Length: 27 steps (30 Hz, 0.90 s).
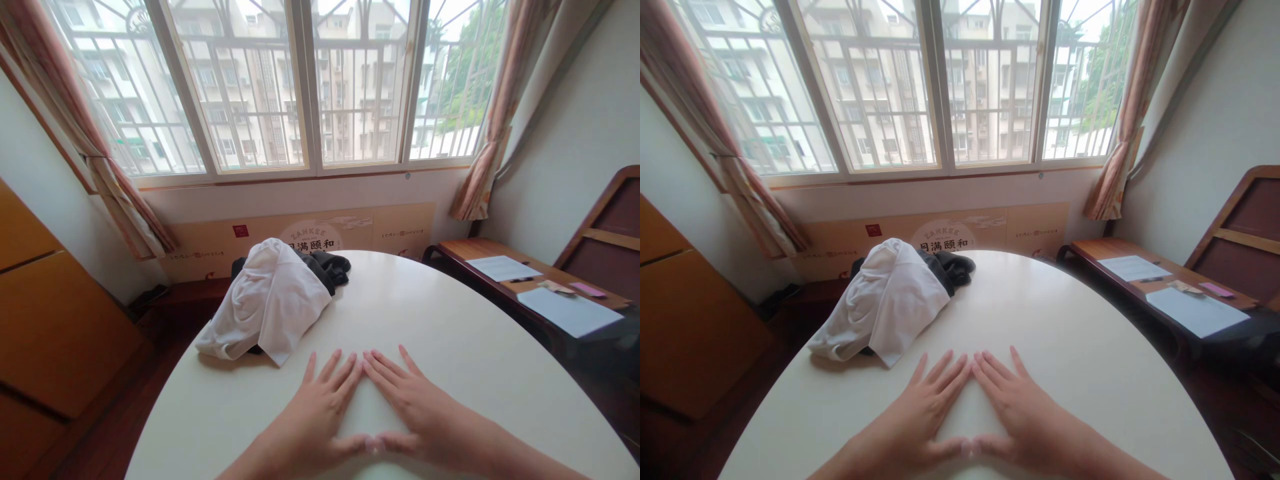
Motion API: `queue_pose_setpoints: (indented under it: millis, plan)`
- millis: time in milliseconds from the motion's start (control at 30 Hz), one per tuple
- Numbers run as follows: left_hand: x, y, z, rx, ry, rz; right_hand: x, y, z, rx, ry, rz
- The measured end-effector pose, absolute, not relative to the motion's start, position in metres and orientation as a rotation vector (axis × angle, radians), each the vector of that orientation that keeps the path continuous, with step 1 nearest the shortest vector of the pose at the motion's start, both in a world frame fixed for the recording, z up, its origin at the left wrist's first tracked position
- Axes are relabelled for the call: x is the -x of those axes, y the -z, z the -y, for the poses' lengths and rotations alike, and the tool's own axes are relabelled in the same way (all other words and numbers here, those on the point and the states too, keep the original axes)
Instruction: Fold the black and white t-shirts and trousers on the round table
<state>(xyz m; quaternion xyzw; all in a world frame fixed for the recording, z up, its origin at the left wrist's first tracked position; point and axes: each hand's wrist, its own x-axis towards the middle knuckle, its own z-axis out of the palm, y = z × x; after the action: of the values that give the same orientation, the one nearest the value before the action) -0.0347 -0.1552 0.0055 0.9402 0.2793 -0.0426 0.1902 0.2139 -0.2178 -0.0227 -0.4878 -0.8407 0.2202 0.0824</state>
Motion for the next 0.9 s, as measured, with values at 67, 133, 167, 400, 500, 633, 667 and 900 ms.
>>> queue_pose_setpoints:
  millis: [67,133,167,400,500,633,667,900]
  plan:
    - [0.0346,-0.0056,0.1555,-2.643,0.124,-0.786,-0.2147,0.0247,0.2175,1.452,-0.652,2.516]
    - [0.0347,-0.0055,0.1558,-2.642,0.129,-0.788,-0.2154,0.0264,0.2173,1.444,-0.639,2.517]
    - [0.0349,-0.0054,0.1560,-2.641,0.128,-0.787,-0.2158,0.0271,0.2173,1.437,-0.629,2.515]
    - [0.0362,-0.0053,0.1561,-2.631,0.101,-0.777,-0.2159,0.0268,0.2187,1.416,-0.598,2.507]
    - [0.0358,-0.0053,0.1561,-2.641,0.099,-0.772,-0.2154,0.0250,0.2191,1.425,-0.607,2.503]
    - [0.0344,-0.0067,0.1567,-2.646,0.099,-0.780,-0.2157,0.0248,0.2183,1.436,-0.615,2.515]
    - [0.0341,-0.0072,0.1569,-2.642,0.105,-0.785,-0.2159,0.0251,0.2181,1.433,-0.615,2.520]
    - [0.0335,-0.0078,0.1576,-2.625,0.125,-0.799,-0.2168,0.0274,0.2184,1.421,-0.602,2.508]
